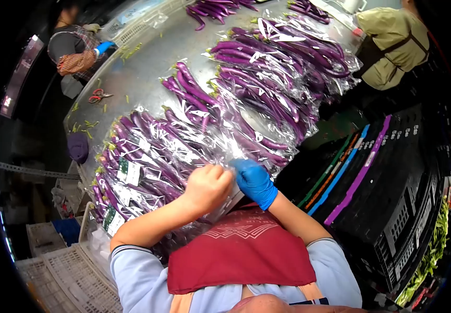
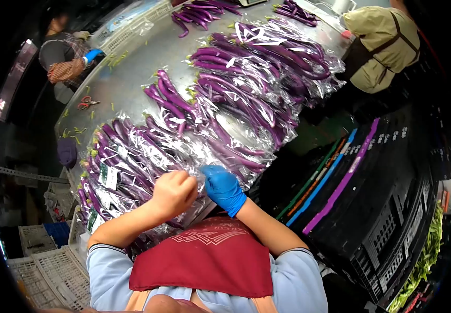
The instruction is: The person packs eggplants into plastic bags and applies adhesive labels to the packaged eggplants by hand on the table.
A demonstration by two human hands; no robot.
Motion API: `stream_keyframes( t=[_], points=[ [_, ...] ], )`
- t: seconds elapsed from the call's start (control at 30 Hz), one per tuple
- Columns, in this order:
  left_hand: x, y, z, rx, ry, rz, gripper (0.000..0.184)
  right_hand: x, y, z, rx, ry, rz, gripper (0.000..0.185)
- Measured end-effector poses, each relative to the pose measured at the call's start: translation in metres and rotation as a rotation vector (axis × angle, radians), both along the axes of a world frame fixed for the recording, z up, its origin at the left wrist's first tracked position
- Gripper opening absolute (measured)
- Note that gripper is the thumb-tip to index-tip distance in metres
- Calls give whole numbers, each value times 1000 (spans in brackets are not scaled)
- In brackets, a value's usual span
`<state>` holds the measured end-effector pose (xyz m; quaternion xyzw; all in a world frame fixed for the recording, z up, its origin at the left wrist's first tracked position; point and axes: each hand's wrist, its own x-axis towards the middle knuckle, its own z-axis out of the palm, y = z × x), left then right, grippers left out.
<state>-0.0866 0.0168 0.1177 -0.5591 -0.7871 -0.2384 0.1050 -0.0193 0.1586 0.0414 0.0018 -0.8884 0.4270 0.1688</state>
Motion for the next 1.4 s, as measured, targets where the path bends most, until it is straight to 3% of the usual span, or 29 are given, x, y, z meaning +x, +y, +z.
stream_keyframes(
  t=[0.07,0.17,0.27,0.37,0.47,0.53,0.57,0.6,0.67,0.73,0.8,0.87,0.93,1.0,1.1,1.2,1.23,1.33,1.4],
  points=[
    [0,0,-1,-21,1,-17,14,-23,-1,1,-80,145,-18,27],
    [-2,3,2,31,-6,-7,13,-59,-2,-18,-1351,-326,100,27],
    [-6,8,0,89,-29,-18,13,-94,3,-41,-2012,-358,120,26],
    [-8,17,2,135,-34,-61,13,-116,-4,-64,-1802,-298,57,26],
    [-2,27,6,196,-23,-83,14,-153,-3,-82,-941,-122,-290,25],
    [1,30,2,198,-57,-123,16,-178,22,-110,-595,-473,-125,31],
    [4,29,0,181,-79,-121,17,-192,27,-137,-458,-519,-106,34],
    [5,28,-5,169,-103,-132,18,-183,25,-96,-586,-530,39,31],
    [5,25,-10,184,-189,-138,17,-193,21,-128,-644,-467,-70,29],
    [3,22,-13,171,-241,-143,16,-172,10,-77,-580,-324,-105,34],
    [-1,23,-15,169,-289,-157,15,-158,-1,-79,-188,12,-176,27],
    [-4,23,-16,173,-335,-189,14,-150,4,-74,186,66,-111,21],
    [-4,25,-17,138,-311,-213,14,-150,-1,-60,276,-23,-64,13],
    [-5,26,-19,121,-304,-227,14,-154,1,-69,299,61,-5,11],
    [-5,27,-24,129,-318,-226,14,-152,-1,-65,414,-37,9,16],
    [-5,27,-26,149,-328,-214,13,-153,1,-74,546,159,37,29],
    [-5,27,-26,157,-332,-212,13,-150,0,-72,552,80,49,35],
    [-6,26,-24,174,-339,-211,13,-155,0,-57,520,225,109,21],
    [-8,27,-19,203,-341,-208,13,-160,0,-55,484,175,160,26]
  ],
)
